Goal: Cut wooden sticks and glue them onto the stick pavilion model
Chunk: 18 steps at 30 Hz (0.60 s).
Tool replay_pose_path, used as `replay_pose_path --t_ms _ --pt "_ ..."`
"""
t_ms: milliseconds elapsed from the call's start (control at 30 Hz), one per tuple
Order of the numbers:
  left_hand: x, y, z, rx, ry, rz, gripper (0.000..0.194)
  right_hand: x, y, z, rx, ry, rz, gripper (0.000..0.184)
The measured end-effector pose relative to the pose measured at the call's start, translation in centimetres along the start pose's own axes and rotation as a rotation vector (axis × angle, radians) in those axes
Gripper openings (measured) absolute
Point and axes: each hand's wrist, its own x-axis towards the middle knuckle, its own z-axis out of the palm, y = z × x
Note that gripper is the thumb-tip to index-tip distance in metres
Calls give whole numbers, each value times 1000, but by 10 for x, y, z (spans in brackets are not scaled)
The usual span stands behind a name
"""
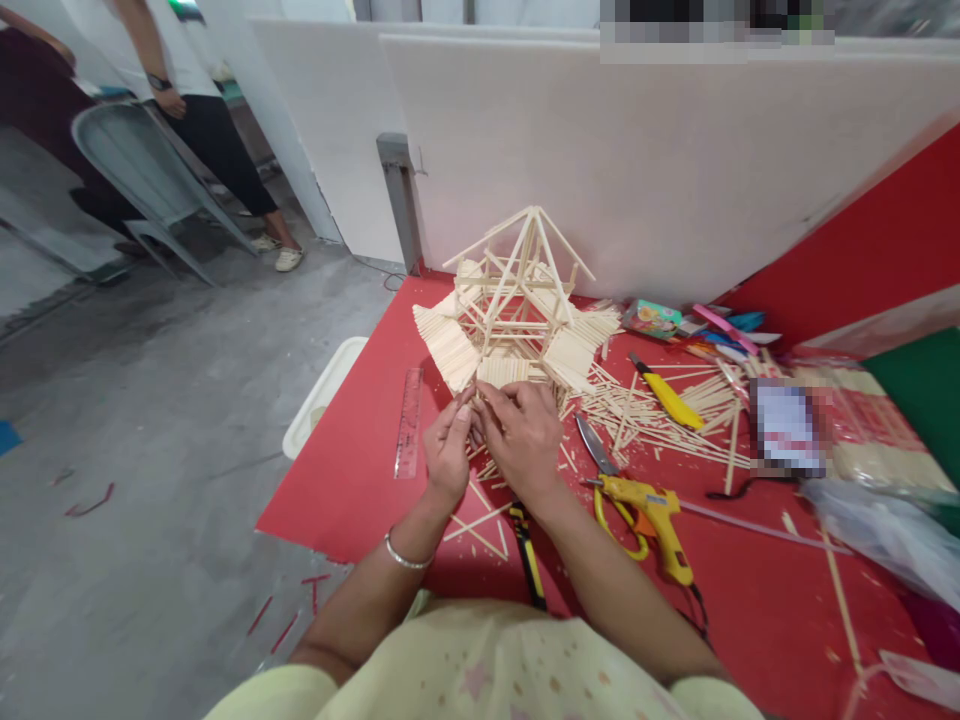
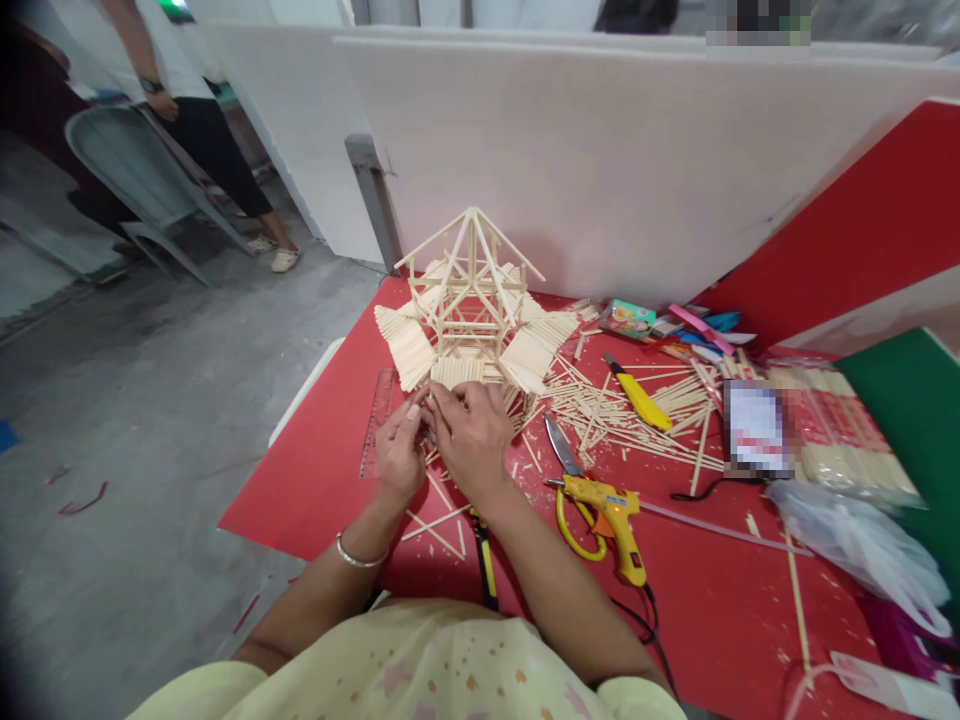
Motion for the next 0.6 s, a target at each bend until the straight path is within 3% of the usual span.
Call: replay_pose_path --t_ms 367,600 --pt "0 -5 -1 -24 30 -14 33 -7 -2 -1 25 58 20 17" --pt "3 0 4 223 148 23 28 -13 -4 -2 51 83 33 20"
